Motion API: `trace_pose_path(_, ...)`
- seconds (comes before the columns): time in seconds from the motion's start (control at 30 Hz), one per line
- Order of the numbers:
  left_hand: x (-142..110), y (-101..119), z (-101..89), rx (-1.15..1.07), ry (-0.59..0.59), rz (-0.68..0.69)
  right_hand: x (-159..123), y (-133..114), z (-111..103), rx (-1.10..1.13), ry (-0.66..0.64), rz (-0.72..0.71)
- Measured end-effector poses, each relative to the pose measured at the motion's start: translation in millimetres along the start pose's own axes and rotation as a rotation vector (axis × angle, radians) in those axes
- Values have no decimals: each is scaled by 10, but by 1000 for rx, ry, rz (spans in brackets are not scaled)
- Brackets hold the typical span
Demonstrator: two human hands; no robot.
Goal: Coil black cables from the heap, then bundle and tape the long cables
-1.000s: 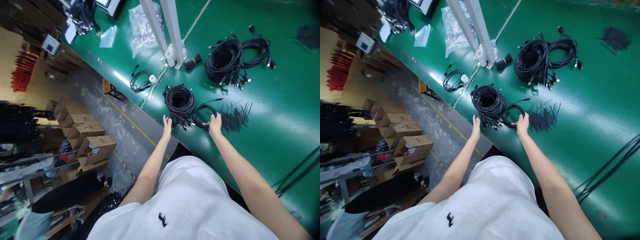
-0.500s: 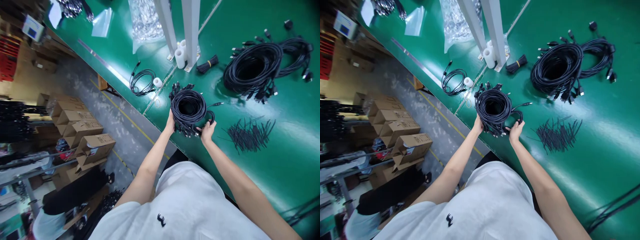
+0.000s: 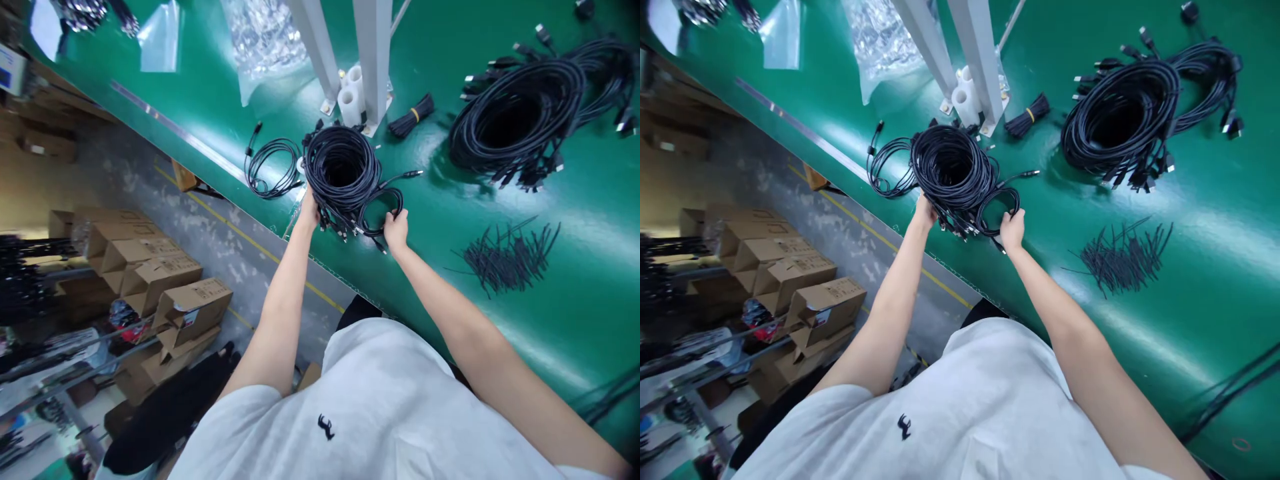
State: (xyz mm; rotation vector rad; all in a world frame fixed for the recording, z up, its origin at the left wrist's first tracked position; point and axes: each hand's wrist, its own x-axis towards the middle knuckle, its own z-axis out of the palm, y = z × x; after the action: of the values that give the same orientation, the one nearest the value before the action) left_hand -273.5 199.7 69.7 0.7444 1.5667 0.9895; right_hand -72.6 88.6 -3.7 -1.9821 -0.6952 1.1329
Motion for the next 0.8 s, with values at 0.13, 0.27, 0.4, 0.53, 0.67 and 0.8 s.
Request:
trace_pose_path(0.13,-92,-59,-131,-30,25,27,-65,116,-409,-233,78,-124)
trace_pose_path(0.27,-592,-375,-312,54,394,80,-301,232,-638,-504,-95,-275)
trace_pose_path(0.4,-1447,-782,-328,286,432,4,-494,249,-697,-687,-234,-319)
trace_pose_path(0.53,-1875,-875,52,361,-163,111,-500,145,-663,-677,-245,-483)
trace_pose_path(0.67,-1435,-710,672,677,-430,383,-330,53,-563,-698,-438,-717)
trace_pose_path(0.8,-934,-695,972,1113,-346,464,-216,137,-519,-627,-473,-723)
